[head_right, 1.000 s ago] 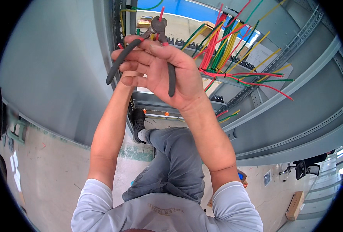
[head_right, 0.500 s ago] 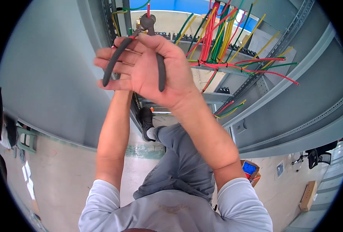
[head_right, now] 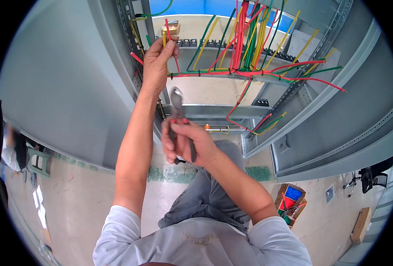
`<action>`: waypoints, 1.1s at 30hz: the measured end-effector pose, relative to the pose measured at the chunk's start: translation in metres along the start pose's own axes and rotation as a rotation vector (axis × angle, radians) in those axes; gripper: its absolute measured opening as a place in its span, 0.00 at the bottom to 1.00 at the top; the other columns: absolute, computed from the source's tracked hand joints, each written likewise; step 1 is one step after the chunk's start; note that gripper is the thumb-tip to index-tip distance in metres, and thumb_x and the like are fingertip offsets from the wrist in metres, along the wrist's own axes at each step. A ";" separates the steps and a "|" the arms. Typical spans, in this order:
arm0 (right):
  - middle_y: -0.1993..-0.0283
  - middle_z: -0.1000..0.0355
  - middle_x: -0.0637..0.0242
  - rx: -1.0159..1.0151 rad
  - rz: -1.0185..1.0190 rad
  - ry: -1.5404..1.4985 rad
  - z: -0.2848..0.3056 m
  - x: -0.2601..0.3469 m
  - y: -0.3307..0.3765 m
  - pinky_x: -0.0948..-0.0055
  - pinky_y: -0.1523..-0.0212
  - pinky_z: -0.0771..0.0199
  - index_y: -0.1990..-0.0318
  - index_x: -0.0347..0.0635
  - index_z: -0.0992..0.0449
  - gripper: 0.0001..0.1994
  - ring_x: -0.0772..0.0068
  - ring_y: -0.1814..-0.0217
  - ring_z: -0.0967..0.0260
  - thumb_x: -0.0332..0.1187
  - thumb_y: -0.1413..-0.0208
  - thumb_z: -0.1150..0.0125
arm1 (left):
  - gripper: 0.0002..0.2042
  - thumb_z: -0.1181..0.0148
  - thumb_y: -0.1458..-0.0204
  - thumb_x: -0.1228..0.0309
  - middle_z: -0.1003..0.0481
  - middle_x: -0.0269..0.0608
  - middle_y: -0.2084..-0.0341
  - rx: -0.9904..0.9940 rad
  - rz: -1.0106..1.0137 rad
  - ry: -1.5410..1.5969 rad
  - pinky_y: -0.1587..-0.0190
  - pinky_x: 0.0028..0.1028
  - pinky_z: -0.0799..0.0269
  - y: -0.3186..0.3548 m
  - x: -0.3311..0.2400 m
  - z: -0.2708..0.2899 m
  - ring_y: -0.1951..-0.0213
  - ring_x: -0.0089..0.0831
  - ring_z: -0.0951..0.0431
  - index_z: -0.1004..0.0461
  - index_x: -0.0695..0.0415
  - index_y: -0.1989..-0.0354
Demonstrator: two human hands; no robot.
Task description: The person installs and organizes colored wires inside an open electrical cabinet. They use pliers to strip wire ends and connect them to terminal blocks, arranging the wires along the cabinet's interior.
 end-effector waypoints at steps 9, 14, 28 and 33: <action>0.68 0.31 0.61 -0.180 0.118 -0.017 0.049 0.020 0.049 0.57 0.63 0.26 0.51 0.41 0.30 0.14 0.60 0.67 0.31 0.41 0.32 0.51 | 0.13 0.43 0.34 0.66 0.28 0.32 0.70 0.010 0.010 0.014 0.56 0.26 0.34 0.001 -0.003 -0.005 0.64 0.23 0.30 0.24 0.62 0.49; 0.67 0.30 0.59 -0.165 0.148 0.029 0.046 0.028 0.051 0.57 0.58 0.26 0.50 0.38 0.30 0.15 0.57 0.62 0.30 0.41 0.31 0.52 | 0.13 0.41 0.35 0.67 0.24 0.33 0.69 -0.027 0.011 -0.058 0.55 0.24 0.30 0.005 -0.010 -0.007 0.63 0.22 0.26 0.23 0.64 0.50; 0.68 0.27 0.61 -0.330 0.316 0.368 0.050 0.069 0.071 0.65 0.61 0.26 0.53 0.36 0.28 0.11 0.66 0.66 0.26 0.34 0.34 0.45 | 0.34 0.35 0.43 0.75 0.34 0.54 0.34 -0.207 -0.578 -0.941 0.29 0.39 0.44 0.100 -0.084 -0.068 0.32 0.44 0.35 0.44 0.66 0.29; 0.73 0.28 0.72 -0.706 0.684 1.204 0.014 0.163 0.053 0.73 0.69 0.33 0.59 0.38 0.24 0.08 0.81 0.72 0.34 0.33 0.41 0.37 | 0.33 0.28 0.48 0.70 0.27 0.57 0.42 -0.171 -0.204 -0.689 0.36 0.37 0.34 0.052 -0.041 -0.040 0.39 0.39 0.27 0.34 0.66 0.35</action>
Point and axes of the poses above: each hand's wrist, its own y-axis away from the middle knuckle, its own z-axis out of the back of the hand, x = y × z, the point moved 8 cm from there along -y, towards the middle knuckle
